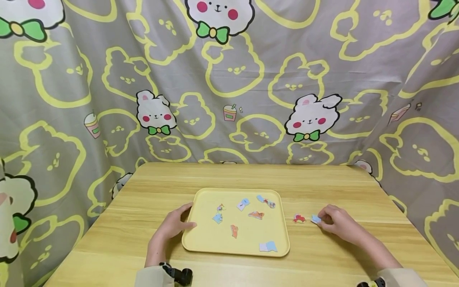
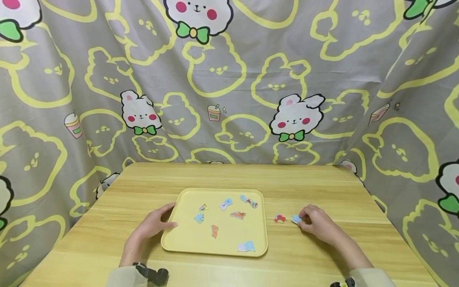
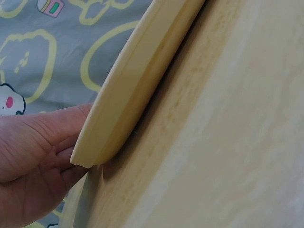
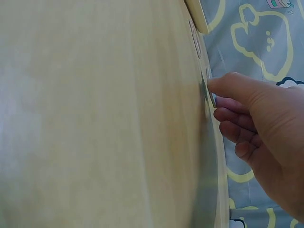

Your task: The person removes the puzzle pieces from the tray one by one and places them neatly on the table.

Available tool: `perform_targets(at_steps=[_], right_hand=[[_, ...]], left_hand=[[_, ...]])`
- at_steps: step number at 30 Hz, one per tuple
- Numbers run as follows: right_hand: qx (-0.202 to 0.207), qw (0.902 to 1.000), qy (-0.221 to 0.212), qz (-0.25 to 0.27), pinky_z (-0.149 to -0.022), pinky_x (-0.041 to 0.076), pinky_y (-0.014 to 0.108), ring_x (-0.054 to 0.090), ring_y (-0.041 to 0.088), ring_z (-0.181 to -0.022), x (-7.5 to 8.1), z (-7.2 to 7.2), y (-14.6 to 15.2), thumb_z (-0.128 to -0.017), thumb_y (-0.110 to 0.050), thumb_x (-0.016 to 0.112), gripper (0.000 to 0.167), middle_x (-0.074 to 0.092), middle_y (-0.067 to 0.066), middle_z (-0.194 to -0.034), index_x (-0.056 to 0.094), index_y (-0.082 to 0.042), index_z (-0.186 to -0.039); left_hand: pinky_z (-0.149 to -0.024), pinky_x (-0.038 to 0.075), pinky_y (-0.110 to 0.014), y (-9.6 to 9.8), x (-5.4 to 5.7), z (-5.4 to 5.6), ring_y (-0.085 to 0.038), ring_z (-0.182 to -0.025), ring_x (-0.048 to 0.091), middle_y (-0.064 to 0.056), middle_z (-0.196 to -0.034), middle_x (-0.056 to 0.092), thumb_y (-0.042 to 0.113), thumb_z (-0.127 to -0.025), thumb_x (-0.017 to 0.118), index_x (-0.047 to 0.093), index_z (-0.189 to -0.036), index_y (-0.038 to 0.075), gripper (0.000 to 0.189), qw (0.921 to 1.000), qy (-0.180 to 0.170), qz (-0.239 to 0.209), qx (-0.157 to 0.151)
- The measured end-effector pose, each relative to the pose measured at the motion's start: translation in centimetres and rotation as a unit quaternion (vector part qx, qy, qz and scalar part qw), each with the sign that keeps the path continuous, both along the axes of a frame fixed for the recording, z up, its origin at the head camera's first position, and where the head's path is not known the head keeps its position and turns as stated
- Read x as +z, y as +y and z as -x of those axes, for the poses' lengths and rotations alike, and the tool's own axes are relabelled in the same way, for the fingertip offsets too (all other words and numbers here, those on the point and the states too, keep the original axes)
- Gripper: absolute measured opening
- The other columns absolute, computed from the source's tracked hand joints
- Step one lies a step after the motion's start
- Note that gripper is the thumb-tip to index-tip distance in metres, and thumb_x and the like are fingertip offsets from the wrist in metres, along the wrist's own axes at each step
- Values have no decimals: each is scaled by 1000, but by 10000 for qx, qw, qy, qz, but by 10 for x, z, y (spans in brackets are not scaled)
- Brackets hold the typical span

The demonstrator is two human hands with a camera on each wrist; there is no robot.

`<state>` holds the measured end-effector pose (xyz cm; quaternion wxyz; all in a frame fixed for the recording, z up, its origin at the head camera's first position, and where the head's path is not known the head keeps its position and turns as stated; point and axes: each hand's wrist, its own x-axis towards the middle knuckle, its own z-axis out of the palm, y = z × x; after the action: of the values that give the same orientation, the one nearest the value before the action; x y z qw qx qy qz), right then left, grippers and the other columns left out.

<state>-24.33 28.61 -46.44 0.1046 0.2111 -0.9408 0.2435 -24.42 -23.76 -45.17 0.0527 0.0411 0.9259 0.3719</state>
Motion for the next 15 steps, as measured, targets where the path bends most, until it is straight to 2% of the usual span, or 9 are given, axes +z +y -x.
perform_targets(at_steps=[15], right_hand=[[13, 9999, 40, -118, -65, 50, 21, 52, -1, -77, -1, 1, 1, -80, -12, 78, 11, 61, -7, -84, 68, -11, -86]], left_hand=[[-115, 32, -61, 0, 0, -2, -47, -141, 34, -25, -151, 42, 20, -82, 79, 43, -148, 7, 77, 9999, 30, -116, 4]])
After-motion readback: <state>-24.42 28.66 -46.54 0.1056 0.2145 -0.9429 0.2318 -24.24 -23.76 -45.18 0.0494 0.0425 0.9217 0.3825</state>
